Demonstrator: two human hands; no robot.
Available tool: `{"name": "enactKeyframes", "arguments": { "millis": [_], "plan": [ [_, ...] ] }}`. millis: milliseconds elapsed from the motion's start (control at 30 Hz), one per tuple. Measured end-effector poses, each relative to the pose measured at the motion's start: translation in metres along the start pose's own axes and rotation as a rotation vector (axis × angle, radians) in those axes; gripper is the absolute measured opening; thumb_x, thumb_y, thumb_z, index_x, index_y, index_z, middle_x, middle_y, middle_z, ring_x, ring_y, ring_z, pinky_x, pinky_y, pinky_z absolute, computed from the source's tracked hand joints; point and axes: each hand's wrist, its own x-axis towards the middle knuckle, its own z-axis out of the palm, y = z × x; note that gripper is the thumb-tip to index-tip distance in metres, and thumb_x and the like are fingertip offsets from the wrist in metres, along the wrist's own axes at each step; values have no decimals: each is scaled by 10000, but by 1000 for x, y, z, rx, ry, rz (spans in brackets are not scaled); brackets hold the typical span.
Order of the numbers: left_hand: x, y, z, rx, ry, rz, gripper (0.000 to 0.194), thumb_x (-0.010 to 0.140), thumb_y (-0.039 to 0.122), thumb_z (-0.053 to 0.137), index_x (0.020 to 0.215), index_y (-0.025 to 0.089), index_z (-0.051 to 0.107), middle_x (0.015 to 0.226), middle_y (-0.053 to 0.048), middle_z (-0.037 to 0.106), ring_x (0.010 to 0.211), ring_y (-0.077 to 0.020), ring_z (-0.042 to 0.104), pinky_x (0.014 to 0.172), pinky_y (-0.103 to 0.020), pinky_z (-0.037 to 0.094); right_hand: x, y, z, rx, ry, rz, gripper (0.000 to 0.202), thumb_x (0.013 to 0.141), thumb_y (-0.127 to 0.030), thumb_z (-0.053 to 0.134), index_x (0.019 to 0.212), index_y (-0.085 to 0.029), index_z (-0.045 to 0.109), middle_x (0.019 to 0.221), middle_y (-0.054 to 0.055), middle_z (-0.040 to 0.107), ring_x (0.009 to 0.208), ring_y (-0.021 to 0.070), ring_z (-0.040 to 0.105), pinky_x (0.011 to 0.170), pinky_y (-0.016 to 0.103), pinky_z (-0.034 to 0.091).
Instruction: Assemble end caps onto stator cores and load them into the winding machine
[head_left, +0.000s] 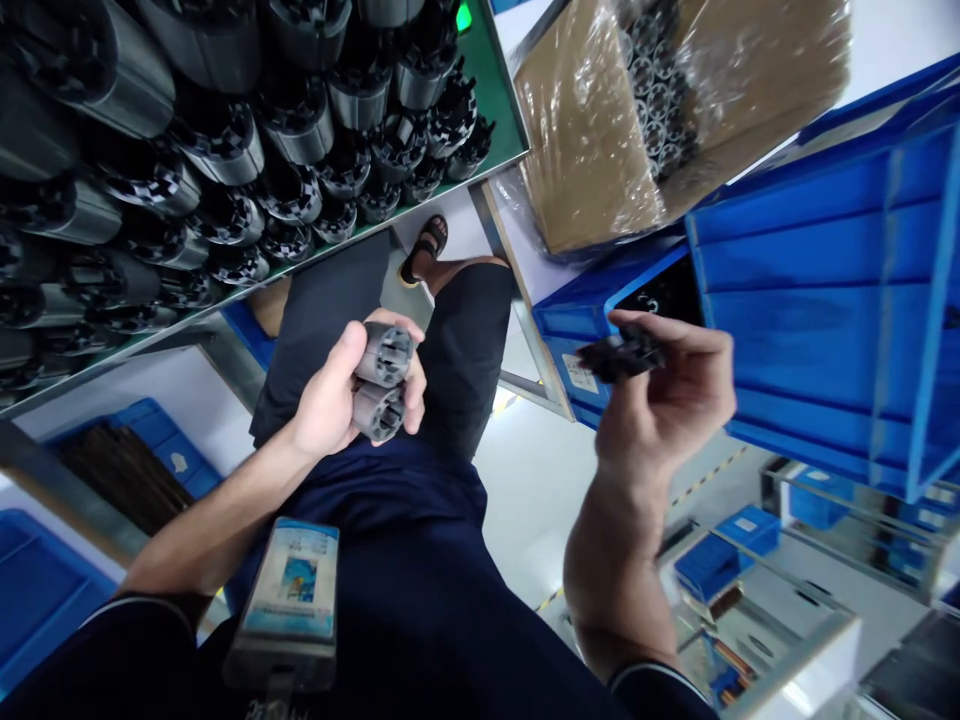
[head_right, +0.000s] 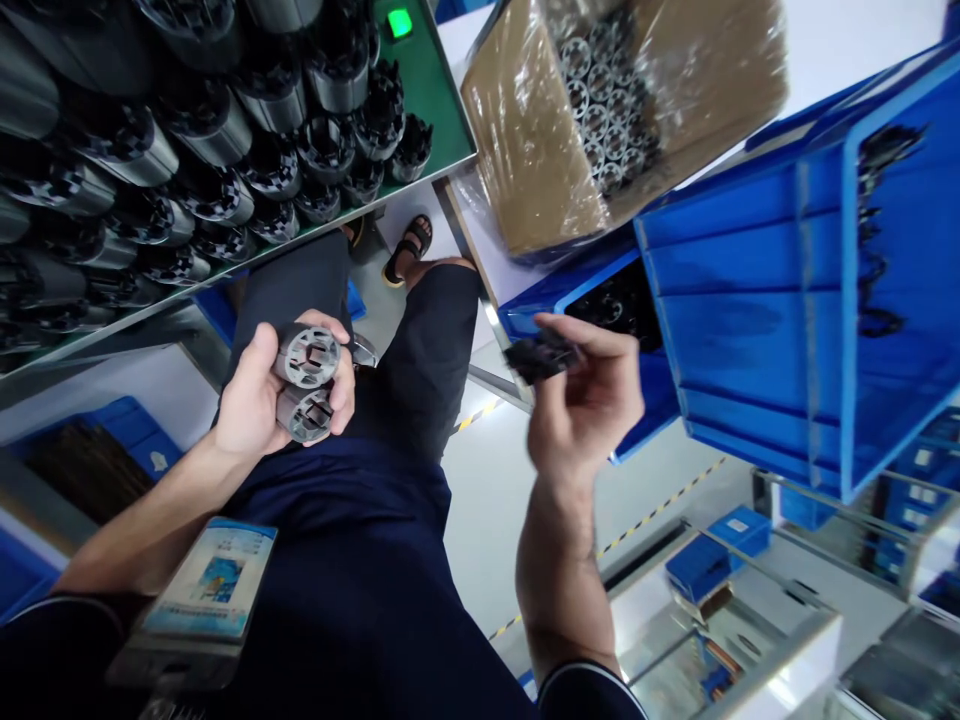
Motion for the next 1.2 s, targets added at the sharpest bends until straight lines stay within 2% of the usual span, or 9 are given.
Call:
{"name": "enactKeyframes", "arguments": {
  "millis": [67, 133, 233, 400, 600, 833, 933, 1067, 1200],
  "plan": [
    [-1, 0, 9, 16, -28, 12, 719, 1068, 949, 695, 1219, 247, 660, 715, -6, 725, 519, -234, 721, 427, -280, 524, -15, -46, 22, 76, -181, -109, 193, 1110, -408, 799, 1266, -307, 852, 1165, 100, 832, 1095, 316, 852, 947, 516, 757],
    [-5, 1, 16, 42, -21, 9, 753, 1068, 971, 669, 1280, 249, 684, 756, -12, 742, 552, -239, 740, 508, -324, 598, -24, -80, 39, 157, -320, -168, 265, 1113, -281, 782, 1349, -364, 872, 1140, 73, 848, 1009, 294, 838, 879, 498, 746],
    [-14, 1, 21, 78, 10, -4, 766, 1084, 950, 669, 1440, 272, 712, 902, -36, 783, 644, -258, 788, 614, -390, 672, -29, -102, 55, 272, -383, -163, 388, 1101, -189, 789, 1405, -423, 846, 1137, 44, 869, 948, 291, 832, 833, 519, 751],
    [-28, -3, 18, 96, 45, 25, 743, 1083, 918, 705, 1457, 277, 742, 955, -62, 771, 748, -289, 812, 708, -435, 704, -30, -99, 67, 288, -429, -184, 303, 1030, -153, 868, 1235, -375, 884, 1079, 45, 885, 976, 329, 868, 838, 554, 793],
    [-28, -3, 16, 95, 51, 57, 665, 1062, 825, 823, 1407, 259, 758, 1019, -72, 776, 739, -262, 790, 773, -441, 711, -31, -98, 67, 314, -422, -188, 377, 1001, -76, 867, 1253, -353, 905, 1125, 38, 905, 962, 283, 864, 802, 480, 763],
    [-26, 5, 14, 248, -67, 123, 586, 1218, 746, 612, 1543, 277, 744, 1119, -81, 820, 799, -246, 814, 741, -378, 700, -34, -101, 61, 294, -392, -123, 416, 1018, -118, 876, 1297, -424, 912, 1132, 41, 867, 933, 289, 824, 777, 493, 704],
    [-26, 7, 11, 332, -88, 164, 576, 1228, 715, 624, 1574, 275, 755, 1249, -100, 822, 862, -239, 829, 728, -347, 694, -33, -101, 57, 291, -393, -149, 392, 1045, -157, 880, 1319, -433, 923, 1165, 52, 863, 978, 298, 838, 805, 499, 709],
    [-27, 11, 11, 395, -129, 246, 519, 1232, 653, 653, 1545, 269, 807, 1525, -123, 768, 965, -239, 823, 880, -404, 720, -38, -97, 58, 344, -396, -200, 347, 1077, -276, 886, 1371, -455, 924, 1218, 60, 862, 1017, 309, 857, 868, 525, 749],
    [-27, 12, 11, 399, -89, 266, 537, 1161, 638, 796, 1541, 259, 821, 1434, -133, 793, 1006, -270, 818, 926, -425, 704, -44, -99, 65, 296, -350, -181, 244, 1113, -393, 835, 1326, -485, 911, 1178, 61, 863, 1036, 337, 851, 909, 583, 768]
  ]
}}
